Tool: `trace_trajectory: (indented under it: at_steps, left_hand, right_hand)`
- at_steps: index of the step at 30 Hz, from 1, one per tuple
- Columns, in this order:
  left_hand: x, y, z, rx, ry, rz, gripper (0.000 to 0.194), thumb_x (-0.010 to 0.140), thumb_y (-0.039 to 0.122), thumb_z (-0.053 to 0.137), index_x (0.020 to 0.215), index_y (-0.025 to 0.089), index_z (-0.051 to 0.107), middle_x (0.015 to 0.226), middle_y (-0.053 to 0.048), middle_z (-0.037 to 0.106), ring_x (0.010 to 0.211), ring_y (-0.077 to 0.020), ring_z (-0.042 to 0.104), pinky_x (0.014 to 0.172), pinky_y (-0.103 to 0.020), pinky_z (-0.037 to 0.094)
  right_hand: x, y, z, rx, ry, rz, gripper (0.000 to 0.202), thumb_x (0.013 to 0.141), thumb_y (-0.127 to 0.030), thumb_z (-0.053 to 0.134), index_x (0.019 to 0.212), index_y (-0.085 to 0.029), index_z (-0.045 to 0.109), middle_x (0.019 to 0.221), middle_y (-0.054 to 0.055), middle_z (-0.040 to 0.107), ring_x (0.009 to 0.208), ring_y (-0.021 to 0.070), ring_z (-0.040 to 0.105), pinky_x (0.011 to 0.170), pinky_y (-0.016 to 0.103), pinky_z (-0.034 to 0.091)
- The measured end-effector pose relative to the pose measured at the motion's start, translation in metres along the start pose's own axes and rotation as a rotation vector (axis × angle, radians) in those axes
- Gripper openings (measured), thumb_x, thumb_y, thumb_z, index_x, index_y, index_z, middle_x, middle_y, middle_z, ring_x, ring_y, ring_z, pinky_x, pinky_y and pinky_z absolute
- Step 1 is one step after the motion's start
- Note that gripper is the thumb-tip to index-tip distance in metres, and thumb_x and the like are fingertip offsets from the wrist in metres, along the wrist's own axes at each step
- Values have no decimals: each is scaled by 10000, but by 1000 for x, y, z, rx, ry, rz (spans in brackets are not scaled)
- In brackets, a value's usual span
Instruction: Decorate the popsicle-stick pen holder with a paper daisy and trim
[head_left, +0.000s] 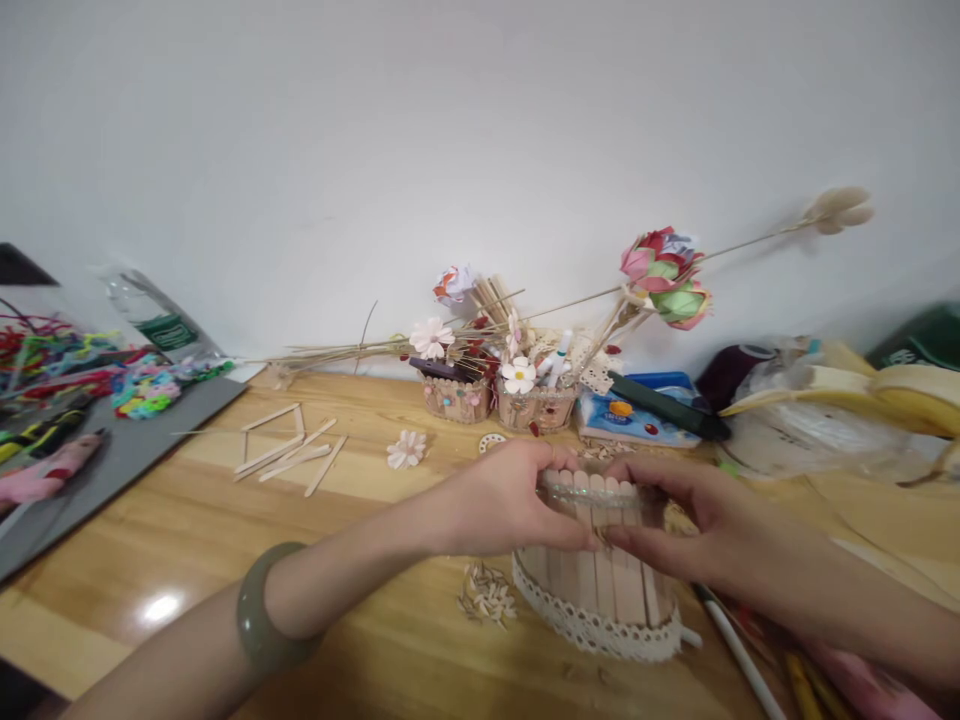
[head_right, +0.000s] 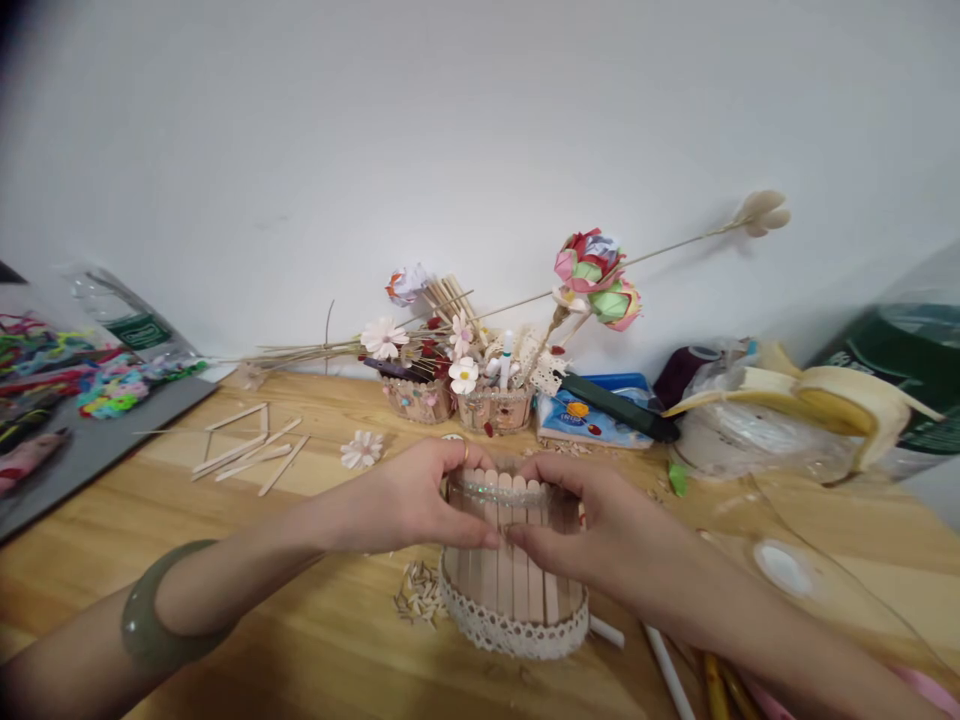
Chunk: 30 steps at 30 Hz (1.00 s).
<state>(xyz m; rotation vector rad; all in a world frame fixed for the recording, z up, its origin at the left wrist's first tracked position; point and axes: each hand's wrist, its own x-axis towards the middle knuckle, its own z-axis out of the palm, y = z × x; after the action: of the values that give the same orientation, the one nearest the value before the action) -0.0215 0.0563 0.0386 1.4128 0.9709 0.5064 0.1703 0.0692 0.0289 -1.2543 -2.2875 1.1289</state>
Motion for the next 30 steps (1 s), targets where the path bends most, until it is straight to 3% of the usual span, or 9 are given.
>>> trace_trajectory:
  at_steps: [6, 16, 20, 30]
  left_hand:
    - [3, -2, 0, -47, -52, 100, 249, 661, 152, 689, 906, 179, 659, 862, 21, 661, 798, -110, 585, 772, -225, 442]
    - [2, -3, 1, -37, -26, 70, 305, 667, 184, 701, 970, 178, 676, 885, 1, 689, 823, -136, 608, 785, -252, 465]
    - [2, -3, 2, -26, -7, 42, 270, 664, 209, 705, 931, 174, 690, 846, -2, 685, 776, -136, 601, 752, -255, 467]
    - [2, -3, 3, 5, 42, 3, 304, 640, 184, 699, 943, 170, 681, 871, -1, 689, 741, -129, 596, 689, -238, 473]
  right_hand:
    - [-5, 0, 0, -17, 10, -26, 175, 731, -334, 510, 780, -205, 617, 738, 8, 628, 691, 159, 572, 603, 271, 450]
    - [-6, 0, 2, -4, 0, -15, 178, 753, -354, 503, 790, -203, 590, 728, 7, 594, 678, 155, 540, 579, 269, 428]
    - [-7, 0, 5, 56, 45, -33, 106, 721, -293, 519, 747, -208, 577, 656, -13, 556, 604, 132, 502, 517, 245, 395]
    - [-5, 3, 7, 79, 20, -45, 26, 720, -232, 511, 732, -217, 528, 628, -38, 500, 580, 110, 466, 491, 223, 364]
